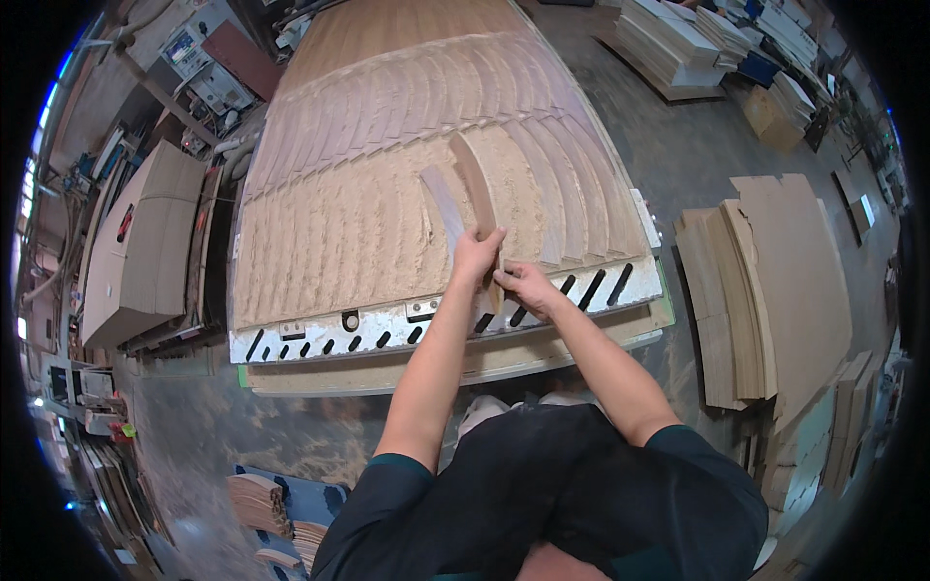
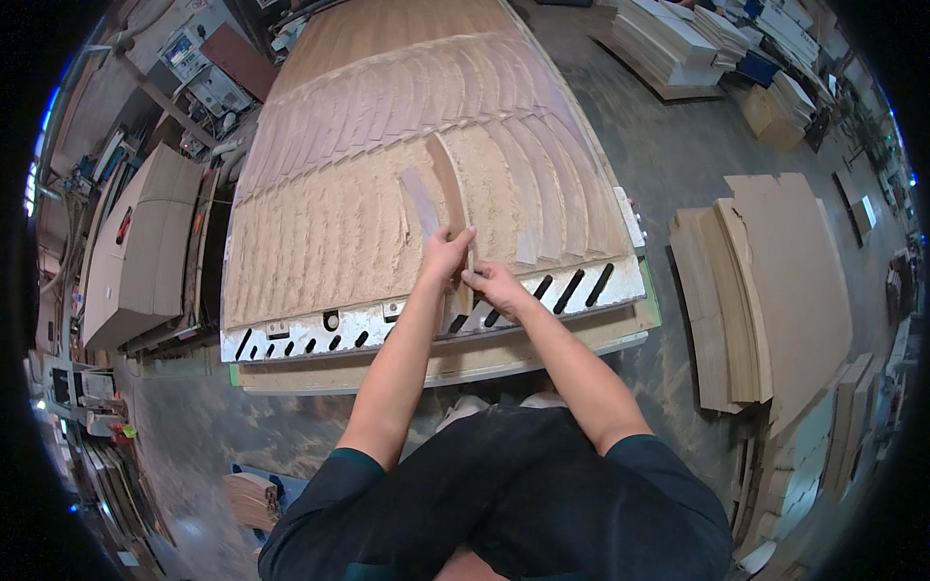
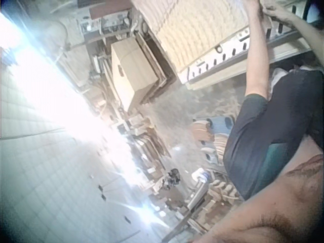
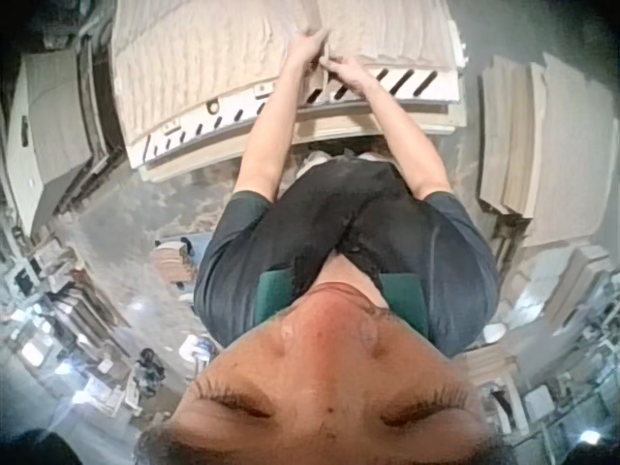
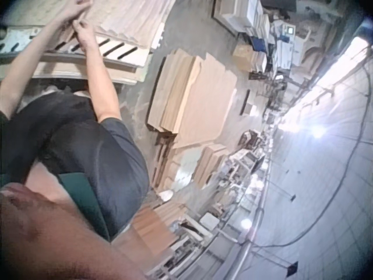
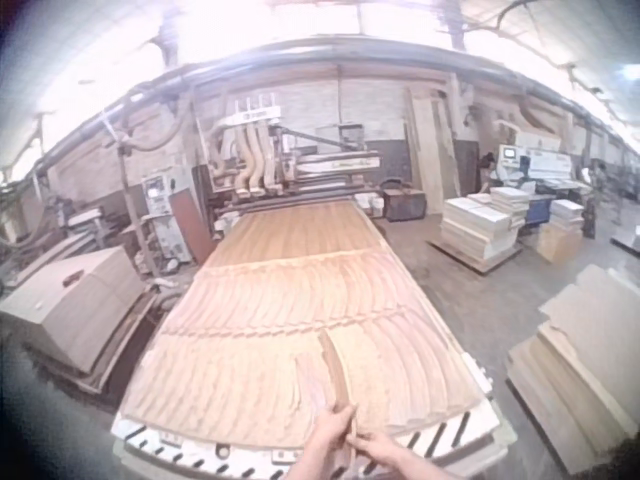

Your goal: The person removes thin curved wood veneer pieces from a vacuum press bed by hand and stacks them onto a blue pallet.

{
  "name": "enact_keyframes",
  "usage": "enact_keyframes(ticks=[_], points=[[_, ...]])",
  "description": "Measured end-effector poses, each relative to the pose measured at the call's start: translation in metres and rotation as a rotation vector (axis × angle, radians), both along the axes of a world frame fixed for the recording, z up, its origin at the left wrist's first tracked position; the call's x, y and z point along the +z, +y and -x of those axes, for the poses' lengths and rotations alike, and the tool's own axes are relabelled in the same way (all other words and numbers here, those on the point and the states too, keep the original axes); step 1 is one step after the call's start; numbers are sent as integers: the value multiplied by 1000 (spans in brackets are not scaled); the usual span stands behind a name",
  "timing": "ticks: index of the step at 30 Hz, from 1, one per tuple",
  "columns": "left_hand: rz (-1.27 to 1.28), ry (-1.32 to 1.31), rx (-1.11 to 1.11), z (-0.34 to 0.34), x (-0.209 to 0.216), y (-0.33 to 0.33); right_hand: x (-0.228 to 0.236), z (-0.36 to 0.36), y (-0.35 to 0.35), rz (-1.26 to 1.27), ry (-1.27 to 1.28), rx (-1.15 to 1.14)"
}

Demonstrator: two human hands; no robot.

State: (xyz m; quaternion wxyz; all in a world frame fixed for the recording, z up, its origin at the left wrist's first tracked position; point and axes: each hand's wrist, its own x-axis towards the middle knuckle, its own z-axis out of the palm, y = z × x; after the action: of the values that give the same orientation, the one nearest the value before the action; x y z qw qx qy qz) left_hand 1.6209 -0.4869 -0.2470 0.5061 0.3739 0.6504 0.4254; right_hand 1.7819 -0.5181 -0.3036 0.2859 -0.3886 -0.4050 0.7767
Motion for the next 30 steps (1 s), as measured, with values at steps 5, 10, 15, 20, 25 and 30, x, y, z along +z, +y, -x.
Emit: enact_keyframes(ticks=[5, 10, 15, 20, 25, 30], points=[[-58, 357, 151, 19, 10, -35, 6, 11, -21, -384, -309, 109], [-250, 886, 170, 33, -60, -44, 2, -32, -28, -472, -416, -12], [-175, 1100, 202, 20, -68, -52, 8, -108, -13, -386, -797, -411], [-347, 1116, 2, -69, -40, -40, -21, -176, 24, -538, -939, -641], [-305, 1146, -42, -137, -51, -33, -7, -173, 23, -517, -846, -557], [-277, 1180, 2, -149, -60, -35, -11, -160, 21, -529, -847, -482]])
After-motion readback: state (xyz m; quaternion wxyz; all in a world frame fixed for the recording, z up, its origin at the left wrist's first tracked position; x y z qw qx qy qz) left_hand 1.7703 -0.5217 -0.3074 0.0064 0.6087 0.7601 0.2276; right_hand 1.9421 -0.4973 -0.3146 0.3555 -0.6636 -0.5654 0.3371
